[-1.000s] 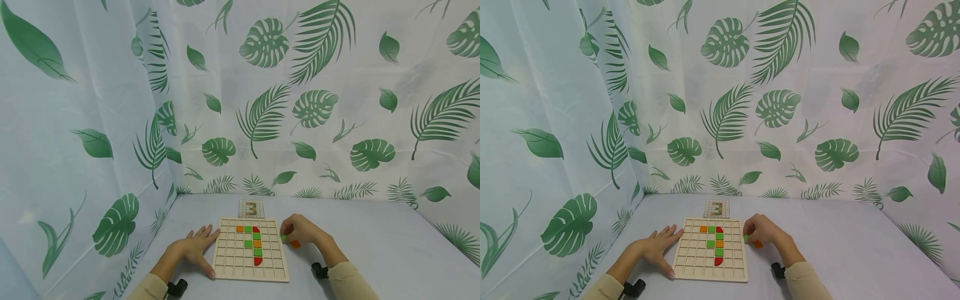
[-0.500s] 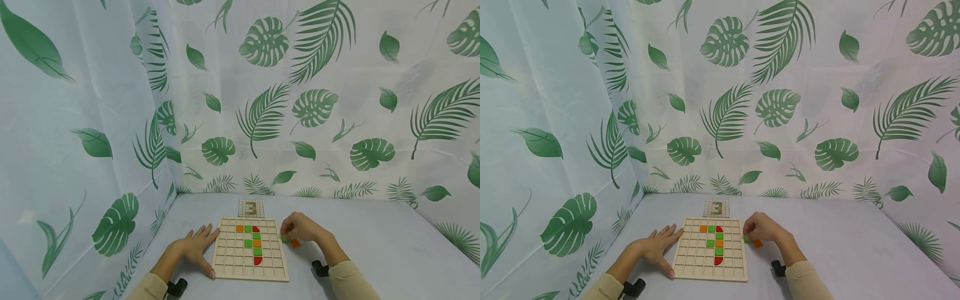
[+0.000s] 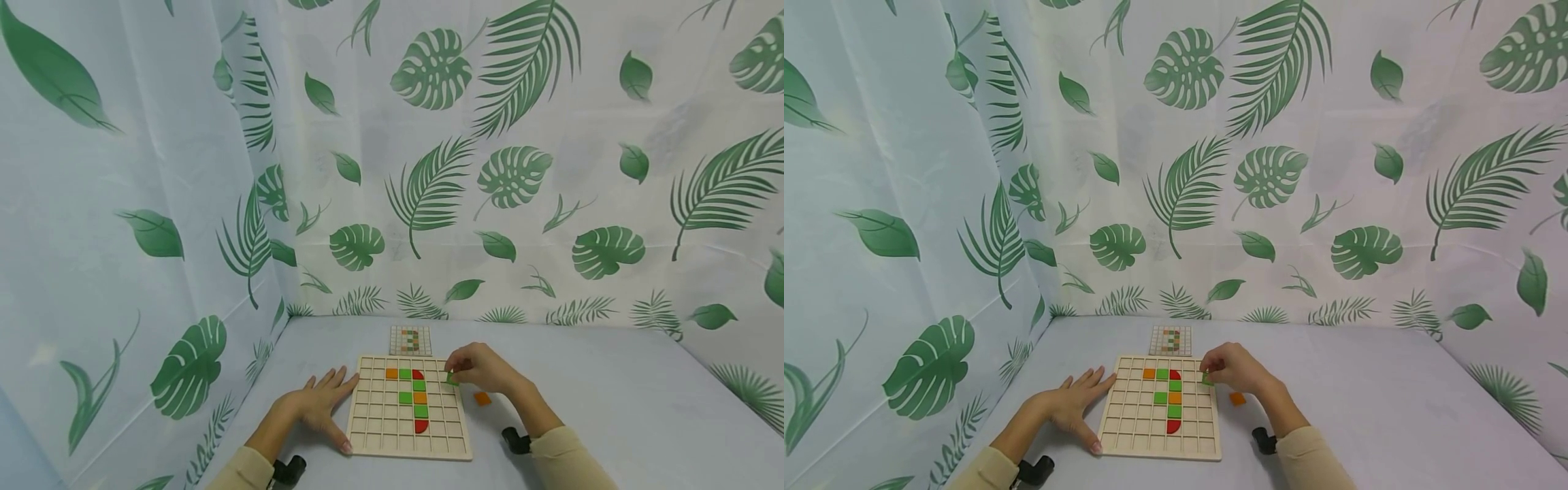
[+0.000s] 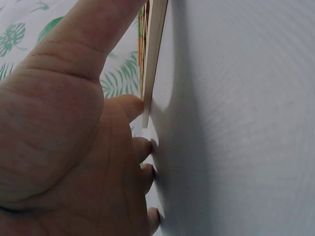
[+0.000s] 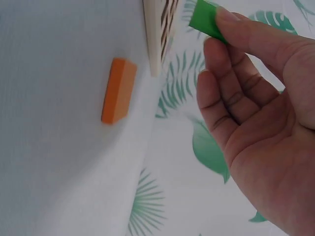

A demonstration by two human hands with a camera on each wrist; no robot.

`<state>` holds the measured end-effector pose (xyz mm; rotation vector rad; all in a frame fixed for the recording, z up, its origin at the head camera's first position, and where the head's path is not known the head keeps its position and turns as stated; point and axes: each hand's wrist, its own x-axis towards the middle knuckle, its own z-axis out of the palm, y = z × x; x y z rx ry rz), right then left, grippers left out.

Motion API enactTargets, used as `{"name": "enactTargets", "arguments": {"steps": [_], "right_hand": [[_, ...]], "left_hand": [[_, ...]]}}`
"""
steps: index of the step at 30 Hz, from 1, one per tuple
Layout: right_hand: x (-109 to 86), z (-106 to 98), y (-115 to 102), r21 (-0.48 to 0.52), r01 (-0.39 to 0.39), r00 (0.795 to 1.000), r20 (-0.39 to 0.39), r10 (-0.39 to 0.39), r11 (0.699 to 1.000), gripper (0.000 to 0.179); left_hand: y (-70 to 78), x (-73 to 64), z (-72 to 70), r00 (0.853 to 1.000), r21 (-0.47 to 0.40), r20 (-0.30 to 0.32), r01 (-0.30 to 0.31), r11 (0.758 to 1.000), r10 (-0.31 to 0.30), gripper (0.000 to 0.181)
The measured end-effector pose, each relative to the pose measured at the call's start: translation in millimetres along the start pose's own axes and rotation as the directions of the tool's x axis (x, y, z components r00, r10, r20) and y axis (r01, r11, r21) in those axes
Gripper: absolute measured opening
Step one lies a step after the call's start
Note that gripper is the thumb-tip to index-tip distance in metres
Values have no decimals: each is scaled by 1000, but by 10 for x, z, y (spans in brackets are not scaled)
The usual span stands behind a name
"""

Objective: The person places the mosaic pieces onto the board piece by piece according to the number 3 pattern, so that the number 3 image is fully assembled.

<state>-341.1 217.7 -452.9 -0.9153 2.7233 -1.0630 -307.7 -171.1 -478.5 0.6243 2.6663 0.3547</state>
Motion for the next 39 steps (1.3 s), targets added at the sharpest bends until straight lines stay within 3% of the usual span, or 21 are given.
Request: {"name": "enactTargets", "arguments": {"steps": [18,32,39], "right_hand": [[172,247,-251,79,81,996,23,-83,994,10],[310,456,-418,128,78,978,184,-101,989,11],[314,536,-464,122,77,969,227,-103,990,13]], "left_hand": [[-13,16,15,1000,11,2,8,1000,-8,136],[2,2,7,1000,2,3,5,1000,-5,136],[-15,9,14,1000,10,-1,-2,1000,2,136]]}}
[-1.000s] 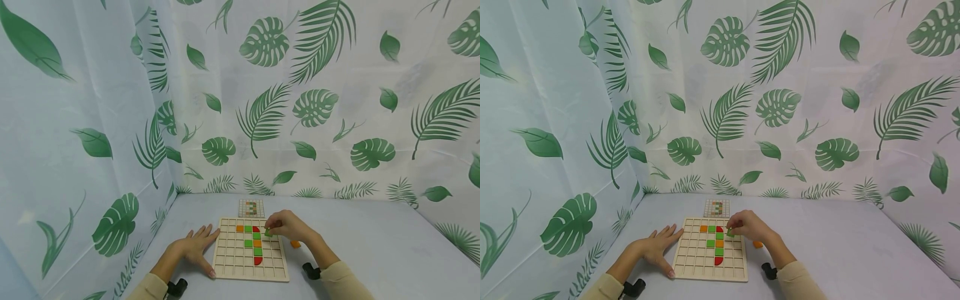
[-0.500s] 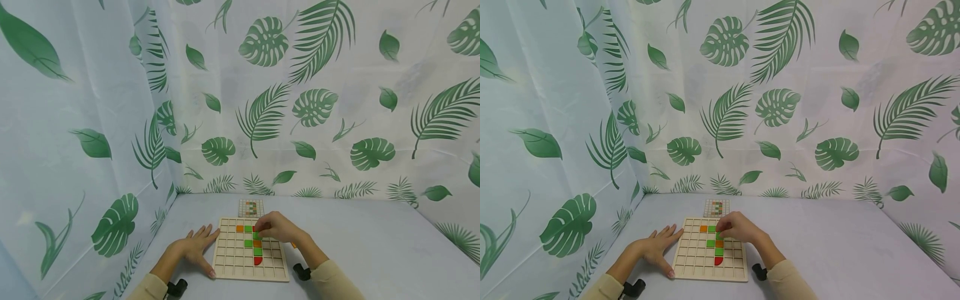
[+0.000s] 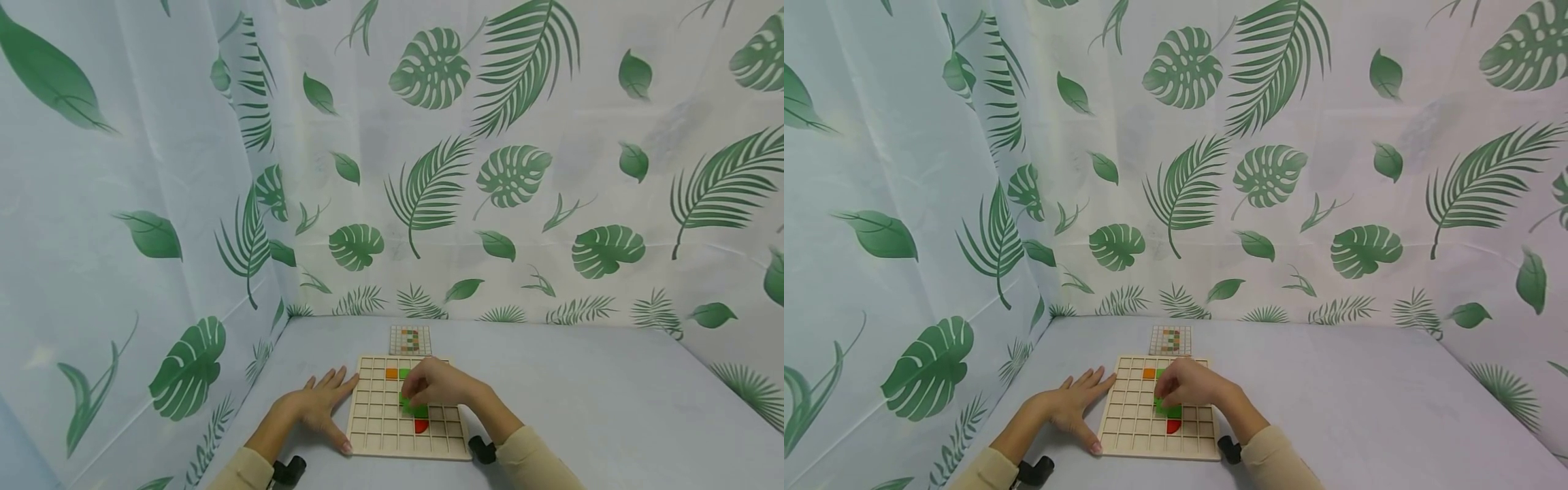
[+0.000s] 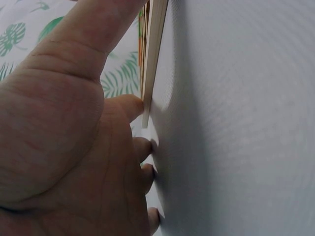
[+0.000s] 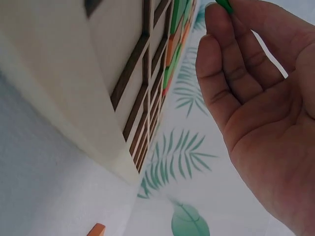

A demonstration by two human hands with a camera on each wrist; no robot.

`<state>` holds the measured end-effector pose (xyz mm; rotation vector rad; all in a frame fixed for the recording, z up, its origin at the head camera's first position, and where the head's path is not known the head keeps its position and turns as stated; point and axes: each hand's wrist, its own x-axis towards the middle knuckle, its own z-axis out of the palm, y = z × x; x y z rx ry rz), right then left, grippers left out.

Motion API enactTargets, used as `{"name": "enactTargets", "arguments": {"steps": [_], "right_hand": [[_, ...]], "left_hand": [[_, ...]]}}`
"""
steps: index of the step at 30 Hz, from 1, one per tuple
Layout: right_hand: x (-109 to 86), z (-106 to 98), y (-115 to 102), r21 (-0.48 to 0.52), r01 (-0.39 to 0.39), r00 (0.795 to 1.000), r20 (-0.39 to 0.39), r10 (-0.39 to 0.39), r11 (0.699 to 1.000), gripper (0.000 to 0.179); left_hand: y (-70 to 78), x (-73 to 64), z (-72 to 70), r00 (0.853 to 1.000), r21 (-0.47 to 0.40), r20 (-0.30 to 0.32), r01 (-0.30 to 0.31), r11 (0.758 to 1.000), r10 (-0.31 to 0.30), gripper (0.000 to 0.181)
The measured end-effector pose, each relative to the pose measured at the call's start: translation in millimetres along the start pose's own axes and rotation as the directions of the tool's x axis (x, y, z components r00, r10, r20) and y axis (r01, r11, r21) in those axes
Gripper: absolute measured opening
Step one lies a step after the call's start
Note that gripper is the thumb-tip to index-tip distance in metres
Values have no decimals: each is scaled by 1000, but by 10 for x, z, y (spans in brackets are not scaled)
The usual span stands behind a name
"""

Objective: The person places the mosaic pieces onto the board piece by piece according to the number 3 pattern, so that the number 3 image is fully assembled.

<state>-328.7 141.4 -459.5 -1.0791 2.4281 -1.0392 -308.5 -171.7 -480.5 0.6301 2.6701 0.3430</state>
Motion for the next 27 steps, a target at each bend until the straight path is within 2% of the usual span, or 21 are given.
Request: {"name": "enactTargets", "arguments": {"steps": [9,16,27], "right_hand": [[1,59,-38,0,54,998,33,-54,999,11],[-5,83,-109,-17,6,999,46,-5,1000,11],[19,146,-134,-70,-14,998,56,18,997,13]], "left_hand": [[5,-12,-4,1000,-4,-3,-7,1000,6,137],[-6,-19,0,1000,-14,-10,-24,1000,24,138],[0,-33,-3,999,-23,-14,-33,999,33,138]]}}
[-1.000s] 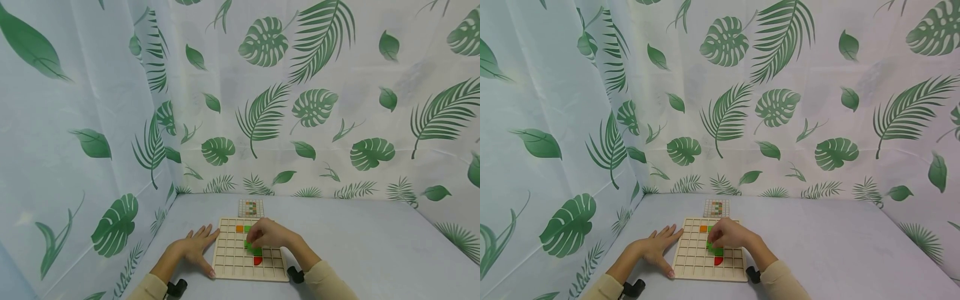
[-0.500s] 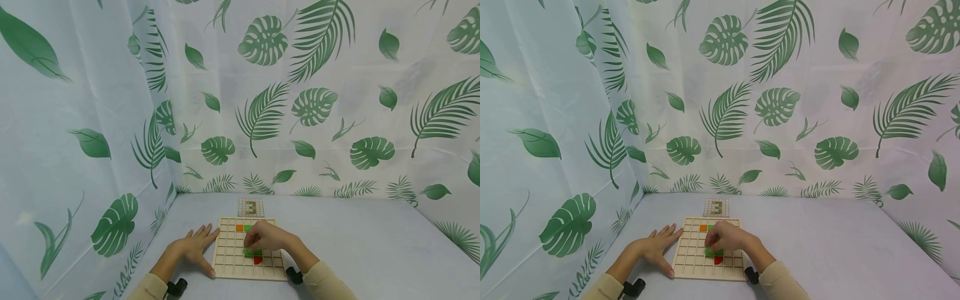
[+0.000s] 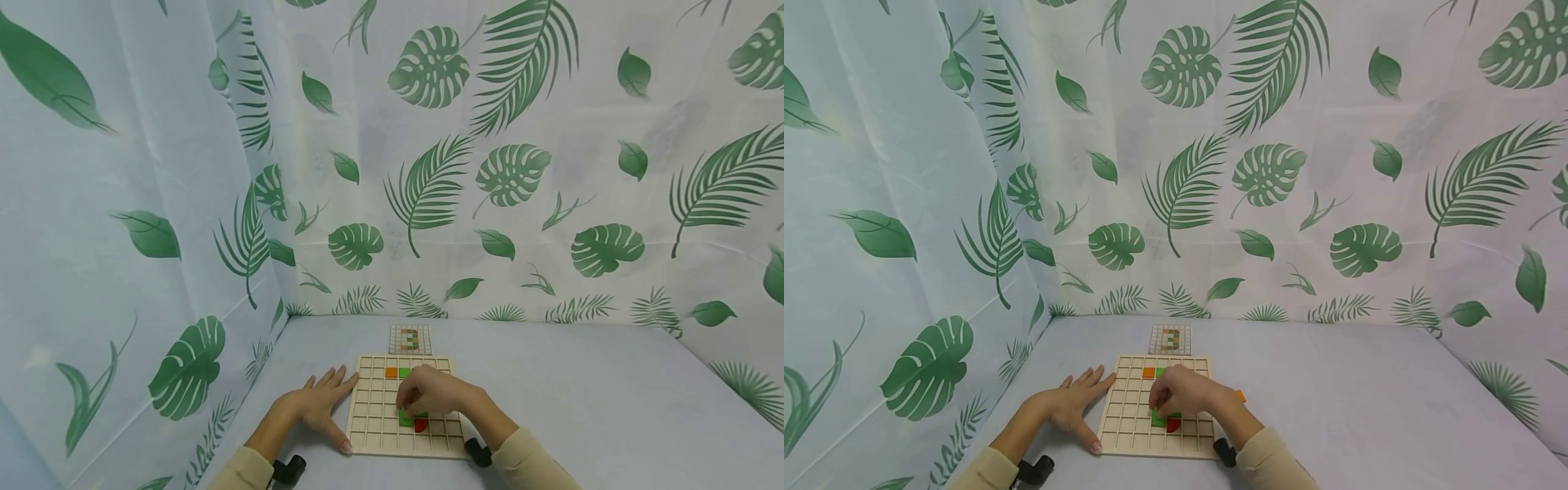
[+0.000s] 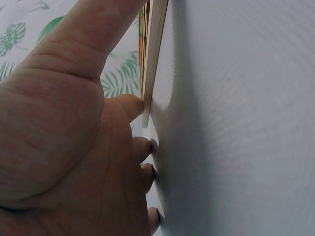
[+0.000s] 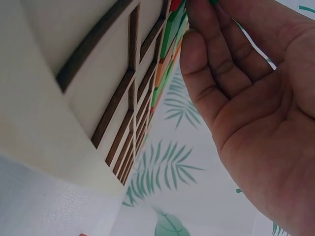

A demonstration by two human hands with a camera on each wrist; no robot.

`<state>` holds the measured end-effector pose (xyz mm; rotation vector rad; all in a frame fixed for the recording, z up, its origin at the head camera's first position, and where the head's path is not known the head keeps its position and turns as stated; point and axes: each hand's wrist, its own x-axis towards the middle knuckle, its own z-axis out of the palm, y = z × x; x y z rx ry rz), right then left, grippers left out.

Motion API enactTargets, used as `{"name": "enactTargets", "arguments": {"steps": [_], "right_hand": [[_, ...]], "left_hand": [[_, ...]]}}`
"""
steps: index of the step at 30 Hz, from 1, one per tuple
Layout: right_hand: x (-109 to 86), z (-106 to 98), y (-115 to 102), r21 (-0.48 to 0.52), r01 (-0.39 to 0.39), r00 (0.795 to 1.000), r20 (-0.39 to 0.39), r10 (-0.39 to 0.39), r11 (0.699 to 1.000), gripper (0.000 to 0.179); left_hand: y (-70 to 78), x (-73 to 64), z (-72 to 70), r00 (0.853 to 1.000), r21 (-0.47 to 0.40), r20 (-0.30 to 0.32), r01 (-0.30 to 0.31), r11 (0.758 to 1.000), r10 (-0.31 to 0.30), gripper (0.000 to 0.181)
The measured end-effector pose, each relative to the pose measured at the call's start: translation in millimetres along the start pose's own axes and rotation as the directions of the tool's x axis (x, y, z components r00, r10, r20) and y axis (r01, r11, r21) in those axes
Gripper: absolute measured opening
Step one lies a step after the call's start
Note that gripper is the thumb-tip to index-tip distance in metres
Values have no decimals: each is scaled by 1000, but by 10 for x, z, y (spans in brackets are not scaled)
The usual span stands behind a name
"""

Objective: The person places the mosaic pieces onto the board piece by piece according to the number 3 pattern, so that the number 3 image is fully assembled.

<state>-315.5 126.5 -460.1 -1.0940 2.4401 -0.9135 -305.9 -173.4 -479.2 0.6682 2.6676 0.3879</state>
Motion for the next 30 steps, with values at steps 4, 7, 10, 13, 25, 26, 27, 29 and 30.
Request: {"name": "enactTargets", "arguments": {"steps": [4,7,10,13,25,26,27,29,30], "right_hand": [[-3,11,-20,-5,2,1000,5,-2,1000,14],[-6,16,-37,-10,-8,1000,15,8,1000,15],[-7,23,-49,-15,-14,1000,28,14,1000,15],[-7,31,-54,-31,-11,999,37,13,999,14],[-17,59,-92,-44,-41,998,43,42,998,18],[-17,60,-93,-49,-41,998,44,43,998,19],[-17,59,-95,-53,-41,998,44,43,998,19],[-15,60,-92,-60,-43,998,44,46,997,19],[-14,60,-90,-62,-44,998,45,46,997,19]], "left_hand": [[5,0,-4,1000,2,1,7,1000,-7,138],[8,1,-3,1000,8,1,9,1000,-9,137],[9,4,-2,1000,13,-1,9,1000,-9,137],[10,5,-2,1000,15,-1,10,1000,-10,137],[37,-13,-17,1000,24,5,12,1000,-12,136],[39,-15,-17,1000,26,5,12,1000,-12,136],[41,-16,-18,1000,27,4,11,1000,-11,136],[44,-18,-20,1000,27,3,10,1000,-10,136],[44,-18,-21,1000,27,3,9,1000,-10,136]]}}
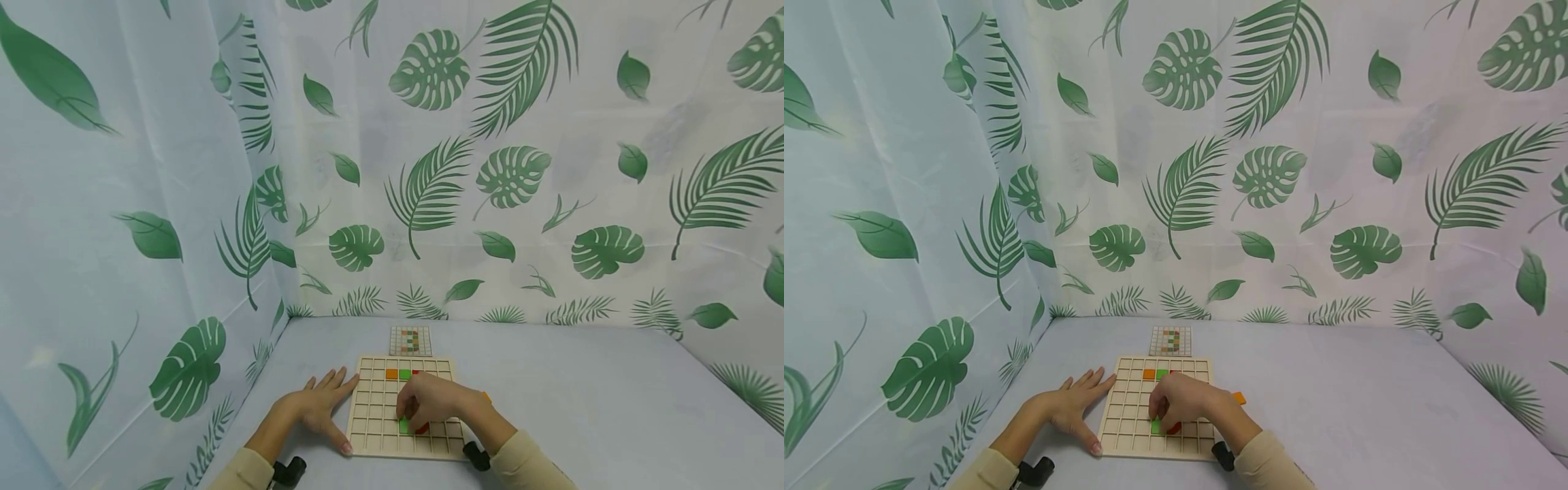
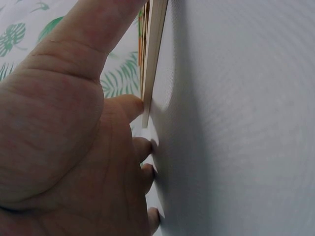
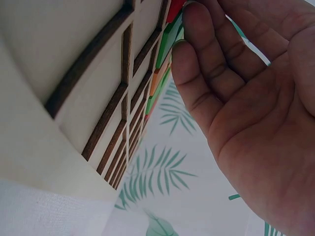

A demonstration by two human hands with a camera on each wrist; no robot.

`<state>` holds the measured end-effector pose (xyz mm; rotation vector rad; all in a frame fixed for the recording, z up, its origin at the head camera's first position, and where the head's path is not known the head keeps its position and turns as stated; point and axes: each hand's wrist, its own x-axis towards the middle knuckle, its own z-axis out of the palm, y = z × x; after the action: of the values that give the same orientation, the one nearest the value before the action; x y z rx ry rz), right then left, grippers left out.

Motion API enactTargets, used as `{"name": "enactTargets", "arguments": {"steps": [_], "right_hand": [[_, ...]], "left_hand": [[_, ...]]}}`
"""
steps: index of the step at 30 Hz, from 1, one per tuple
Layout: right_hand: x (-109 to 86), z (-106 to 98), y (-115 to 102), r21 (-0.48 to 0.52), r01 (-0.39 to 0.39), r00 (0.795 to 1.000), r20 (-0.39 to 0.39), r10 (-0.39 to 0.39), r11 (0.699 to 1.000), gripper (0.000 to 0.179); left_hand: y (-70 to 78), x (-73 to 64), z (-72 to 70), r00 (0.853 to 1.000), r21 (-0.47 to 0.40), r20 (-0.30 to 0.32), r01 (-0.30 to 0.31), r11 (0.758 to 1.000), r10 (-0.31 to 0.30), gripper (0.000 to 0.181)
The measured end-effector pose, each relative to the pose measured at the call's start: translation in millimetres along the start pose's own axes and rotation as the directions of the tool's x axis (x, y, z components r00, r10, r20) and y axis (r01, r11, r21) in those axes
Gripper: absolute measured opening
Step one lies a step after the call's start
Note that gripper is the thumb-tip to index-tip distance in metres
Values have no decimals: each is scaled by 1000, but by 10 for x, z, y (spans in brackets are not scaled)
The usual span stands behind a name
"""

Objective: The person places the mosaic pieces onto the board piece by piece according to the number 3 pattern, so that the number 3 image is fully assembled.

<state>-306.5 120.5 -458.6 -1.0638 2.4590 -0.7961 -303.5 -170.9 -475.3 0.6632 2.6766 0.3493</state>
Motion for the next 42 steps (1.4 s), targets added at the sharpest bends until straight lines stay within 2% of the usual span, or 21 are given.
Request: {"name": "enactTargets", "arguments": {"steps": [8,14,21,29,42], "right_hand": [[-5,10,4,-44,-4,1000,-7,4,999,17],[-16,5,-20,-42,-19,1000,-19,19,999,15],[-38,-26,4,-28,-2,1000,-18,2,1000,14],[-69,-105,83,9,68,994,-85,-67,998,20],[-138,-243,240,-38,66,986,-149,-71,997,33]], "left_hand": [[-4,2,4,1000,-2,-1,2,1000,-2,136],[-10,1,10,1000,-6,-5,-1,1000,1,136],[-20,8,17,1000,-2,-3,-4,1000,4,136],[-27,17,14,1000,1,-2,-5,1000,5,137],[-47,23,24,1000,-10,0,-7,1000,7,137]]}}
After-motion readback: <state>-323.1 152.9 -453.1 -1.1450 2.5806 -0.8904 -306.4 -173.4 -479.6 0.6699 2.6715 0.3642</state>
